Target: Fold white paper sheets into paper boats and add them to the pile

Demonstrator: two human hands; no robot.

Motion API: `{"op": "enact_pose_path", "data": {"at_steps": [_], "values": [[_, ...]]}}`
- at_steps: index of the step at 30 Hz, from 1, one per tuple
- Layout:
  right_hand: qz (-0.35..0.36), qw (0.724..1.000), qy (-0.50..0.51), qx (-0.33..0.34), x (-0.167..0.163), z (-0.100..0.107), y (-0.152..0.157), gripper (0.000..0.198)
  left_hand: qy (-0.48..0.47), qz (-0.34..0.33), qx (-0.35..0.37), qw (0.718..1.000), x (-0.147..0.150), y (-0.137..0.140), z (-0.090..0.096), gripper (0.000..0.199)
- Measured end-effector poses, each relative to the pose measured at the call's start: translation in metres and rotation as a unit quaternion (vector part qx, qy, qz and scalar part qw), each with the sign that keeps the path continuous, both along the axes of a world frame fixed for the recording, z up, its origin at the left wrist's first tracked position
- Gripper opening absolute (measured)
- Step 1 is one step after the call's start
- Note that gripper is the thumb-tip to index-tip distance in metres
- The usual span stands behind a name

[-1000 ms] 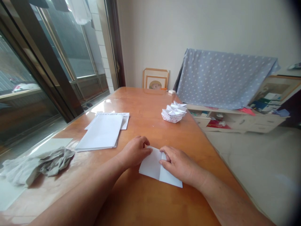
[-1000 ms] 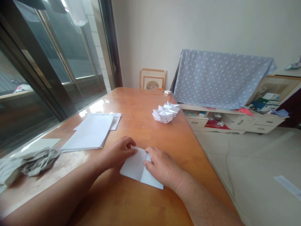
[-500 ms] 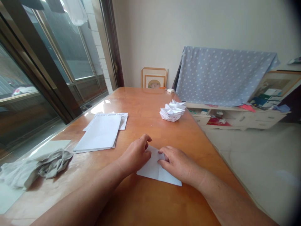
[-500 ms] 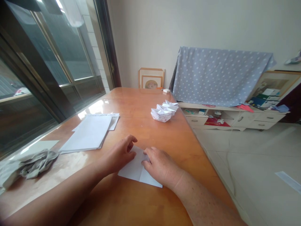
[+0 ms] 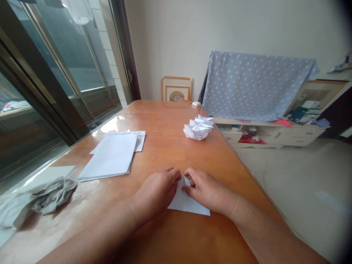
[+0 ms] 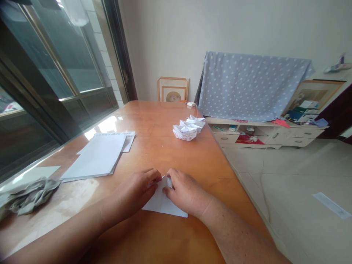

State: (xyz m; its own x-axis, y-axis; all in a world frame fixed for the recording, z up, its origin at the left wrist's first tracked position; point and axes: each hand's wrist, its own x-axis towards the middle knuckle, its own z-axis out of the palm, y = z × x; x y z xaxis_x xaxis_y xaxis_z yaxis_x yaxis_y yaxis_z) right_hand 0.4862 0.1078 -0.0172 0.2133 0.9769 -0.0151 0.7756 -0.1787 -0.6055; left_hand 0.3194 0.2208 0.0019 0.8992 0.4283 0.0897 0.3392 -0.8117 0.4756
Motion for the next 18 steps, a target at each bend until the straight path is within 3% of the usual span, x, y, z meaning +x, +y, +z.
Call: {"op": "enact_pose_path", "data": {"at_steps": [8, 18], "values": [[-0.002, 1.0, 0.01, -0.003, 0.001, 0.005, -0.002, 0.005, 0.057, -0.095, 0.056, 0.992, -0.004, -0.014, 0.006, 0.026], [0.004, 1.0, 0.008, -0.001, 0.006, 0.001, -0.002, 0.012, 0.11, -0.102, 0.094, 0.984, -0.007, -0.02, 0.004, 0.023]]}}
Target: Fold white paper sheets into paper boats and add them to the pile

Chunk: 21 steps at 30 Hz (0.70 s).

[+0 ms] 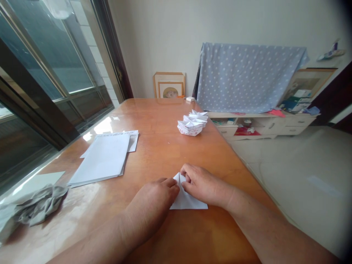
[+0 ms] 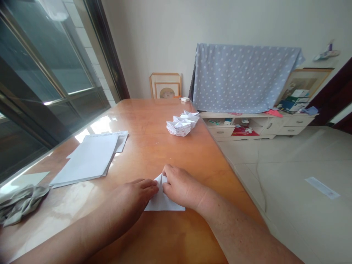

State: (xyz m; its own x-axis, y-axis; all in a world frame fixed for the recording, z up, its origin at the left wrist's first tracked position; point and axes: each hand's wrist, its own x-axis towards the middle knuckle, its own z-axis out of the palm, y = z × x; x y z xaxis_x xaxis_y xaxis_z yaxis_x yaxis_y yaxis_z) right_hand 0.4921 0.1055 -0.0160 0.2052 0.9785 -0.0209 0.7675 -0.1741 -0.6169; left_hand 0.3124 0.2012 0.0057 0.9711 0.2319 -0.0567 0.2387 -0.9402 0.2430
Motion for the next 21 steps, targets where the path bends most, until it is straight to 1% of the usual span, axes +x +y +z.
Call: {"op": "enact_pose_path", "data": {"at_steps": [7, 15, 21], "values": [[0.004, 1.0, -0.007, 0.006, 0.0014, -0.002, -0.0002, 0.016, 0.009, 0.01, -0.012, 1.0, -0.0005, -0.0019, -0.0027, 0.018], [0.005, 1.0, -0.009, 0.01, 0.0019, -0.0027, -0.001, 0.015, 0.02, 0.009, -0.009, 1.0, -0.0001, -0.0021, -0.0017, 0.022], [0.003, 1.0, -0.011, 0.005, 0.0011, -0.001, -0.0009, 0.015, 0.038, 0.004, 0.007, 0.999, 0.0008, -0.0031, 0.0007, 0.022]]}}
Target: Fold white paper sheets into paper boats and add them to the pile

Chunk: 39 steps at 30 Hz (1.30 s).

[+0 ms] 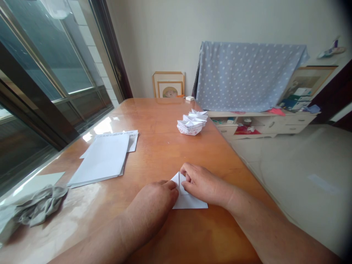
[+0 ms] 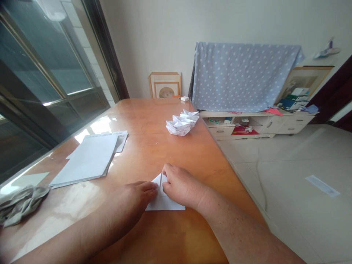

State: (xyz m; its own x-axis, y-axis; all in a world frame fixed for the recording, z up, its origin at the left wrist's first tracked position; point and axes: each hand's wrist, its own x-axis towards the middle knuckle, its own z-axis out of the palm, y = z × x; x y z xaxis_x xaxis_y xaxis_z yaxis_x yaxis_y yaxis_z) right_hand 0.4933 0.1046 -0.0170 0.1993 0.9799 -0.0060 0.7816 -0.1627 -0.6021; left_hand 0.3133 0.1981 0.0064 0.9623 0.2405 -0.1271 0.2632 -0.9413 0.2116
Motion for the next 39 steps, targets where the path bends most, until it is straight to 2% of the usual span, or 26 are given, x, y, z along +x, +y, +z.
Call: {"op": "enact_pose_path", "data": {"at_steps": [4, 10, 16, 22, 29, 33, 39], "values": [[0.011, 1.0, -0.013, 0.002, -0.002, 0.002, -0.001, 0.019, 0.02, -0.012, 0.009, 1.0, 0.001, 0.0, 0.002, 0.021], [0.048, 0.998, -0.035, 0.019, -0.004, 0.005, -0.001, 0.038, 0.027, -0.024, 0.03, 0.999, 0.001, 0.0, 0.001, 0.022], [0.04, 0.997, -0.064, -0.029, -0.007, 0.01, -0.002, 0.026, 0.042, -0.023, 0.041, 0.998, 0.001, -0.002, 0.002, 0.023], [0.048, 0.995, -0.083, -0.024, -0.007, 0.009, -0.002, 0.021, 0.045, -0.027, 0.054, 0.997, 0.001, -0.006, 0.005, 0.025], [0.054, 0.993, -0.106, -0.026, -0.008, 0.012, -0.002, 0.023, -0.024, -0.016, 0.059, 0.998, -0.006, 0.0, -0.008, 0.027], [0.061, 0.99, -0.124, -0.032, -0.009, 0.013, -0.002, 0.024, -0.02, -0.041, 0.05, 0.998, -0.008, 0.001, -0.009, 0.035], [0.063, 0.989, -0.129, -0.036, -0.008, 0.01, -0.001, 0.024, -0.009, -0.081, 0.077, 0.994, -0.012, 0.001, -0.007, 0.045]]}}
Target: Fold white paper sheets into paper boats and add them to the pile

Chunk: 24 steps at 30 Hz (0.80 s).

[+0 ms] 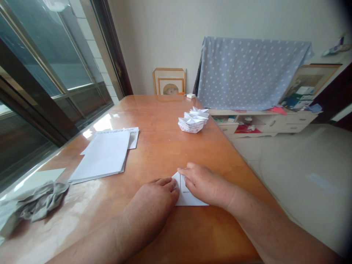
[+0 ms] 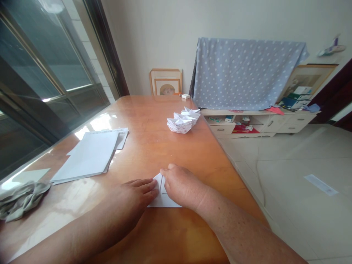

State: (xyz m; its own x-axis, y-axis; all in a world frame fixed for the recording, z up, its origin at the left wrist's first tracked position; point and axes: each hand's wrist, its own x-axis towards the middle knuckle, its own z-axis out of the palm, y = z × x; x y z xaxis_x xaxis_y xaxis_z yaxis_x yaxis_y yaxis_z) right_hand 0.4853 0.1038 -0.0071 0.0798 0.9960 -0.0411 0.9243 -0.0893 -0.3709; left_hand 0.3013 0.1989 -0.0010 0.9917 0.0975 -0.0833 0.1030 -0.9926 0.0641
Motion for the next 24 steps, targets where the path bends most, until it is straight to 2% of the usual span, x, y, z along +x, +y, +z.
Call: {"op": "enact_pose_path", "data": {"at_steps": [7, 14, 19, 24], "values": [[-0.03, 0.999, -0.037, -0.004, -0.008, 0.0, 0.0, 0.024, 0.018, -0.034, 0.029, 0.999, -0.004, 0.0, -0.001, 0.054], [-0.055, 0.998, -0.032, -0.007, -0.015, 0.0, 0.0, 0.03, 0.004, -0.018, 0.015, 1.0, -0.005, -0.005, 0.015, 0.052], [-0.08, 0.995, -0.058, -0.016, -0.018, -0.003, 0.004, 0.031, 0.024, -0.019, 0.028, 0.999, -0.005, -0.004, 0.013, 0.054], [-0.085, 0.994, -0.073, -0.015, -0.019, -0.006, 0.007, 0.026, 0.02, -0.02, 0.02, 0.999, -0.006, -0.006, 0.015, 0.047]]}}
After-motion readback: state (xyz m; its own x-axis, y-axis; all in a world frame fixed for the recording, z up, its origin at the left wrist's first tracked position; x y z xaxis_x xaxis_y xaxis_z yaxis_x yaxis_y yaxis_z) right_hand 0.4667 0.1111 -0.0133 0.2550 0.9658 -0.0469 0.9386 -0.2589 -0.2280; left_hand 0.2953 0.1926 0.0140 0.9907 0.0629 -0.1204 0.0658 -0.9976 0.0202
